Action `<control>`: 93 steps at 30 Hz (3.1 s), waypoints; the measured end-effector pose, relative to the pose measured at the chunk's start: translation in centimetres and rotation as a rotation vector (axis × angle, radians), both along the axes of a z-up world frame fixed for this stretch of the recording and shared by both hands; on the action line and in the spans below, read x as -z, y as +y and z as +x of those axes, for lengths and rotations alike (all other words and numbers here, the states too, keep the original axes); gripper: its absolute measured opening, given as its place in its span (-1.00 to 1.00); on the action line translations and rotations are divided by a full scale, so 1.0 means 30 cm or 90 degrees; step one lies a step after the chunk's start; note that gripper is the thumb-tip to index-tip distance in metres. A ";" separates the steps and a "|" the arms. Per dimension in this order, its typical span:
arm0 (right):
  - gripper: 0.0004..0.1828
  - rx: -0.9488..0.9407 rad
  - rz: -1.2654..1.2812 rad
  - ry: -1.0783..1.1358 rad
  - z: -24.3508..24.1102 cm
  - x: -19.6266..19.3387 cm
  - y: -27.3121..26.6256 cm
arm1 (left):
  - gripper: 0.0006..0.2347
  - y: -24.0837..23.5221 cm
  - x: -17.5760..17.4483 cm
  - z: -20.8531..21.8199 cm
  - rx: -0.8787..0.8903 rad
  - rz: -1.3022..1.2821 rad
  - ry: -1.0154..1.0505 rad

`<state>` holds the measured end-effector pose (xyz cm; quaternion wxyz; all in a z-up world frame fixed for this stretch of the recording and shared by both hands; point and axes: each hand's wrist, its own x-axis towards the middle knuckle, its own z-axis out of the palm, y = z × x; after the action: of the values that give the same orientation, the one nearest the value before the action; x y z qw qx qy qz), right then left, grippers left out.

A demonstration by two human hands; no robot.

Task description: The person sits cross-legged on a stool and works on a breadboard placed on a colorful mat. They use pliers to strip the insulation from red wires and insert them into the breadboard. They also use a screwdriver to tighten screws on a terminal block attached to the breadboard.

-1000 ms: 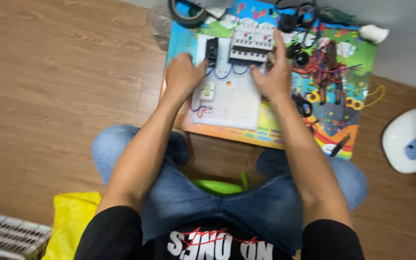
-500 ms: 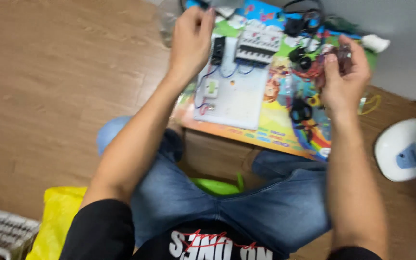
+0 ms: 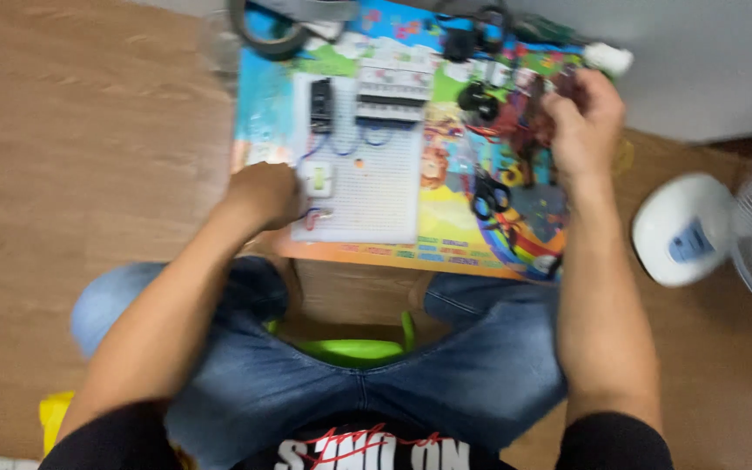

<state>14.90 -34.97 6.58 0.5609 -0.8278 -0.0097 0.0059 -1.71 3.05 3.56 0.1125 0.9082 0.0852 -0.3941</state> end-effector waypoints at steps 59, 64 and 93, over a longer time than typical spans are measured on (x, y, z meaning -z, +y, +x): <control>-0.85 -0.310 -0.680 0.072 -0.024 0.303 -0.060 | -0.95 -0.265 -0.106 0.078 0.002 -0.422 -0.723; -0.83 -0.326 -0.692 0.107 -0.047 0.243 -0.039 | -0.95 -0.274 -0.104 0.077 0.004 -0.431 -0.700; -0.73 -0.374 -0.777 0.032 -0.091 0.266 -0.058 | -0.89 -0.311 -0.105 0.049 -0.026 -0.522 -0.598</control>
<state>12.18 -36.72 -1.39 -0.0322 -0.9587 -0.2166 0.1817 -0.22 -6.27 6.71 0.4849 0.8657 -0.1140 0.0492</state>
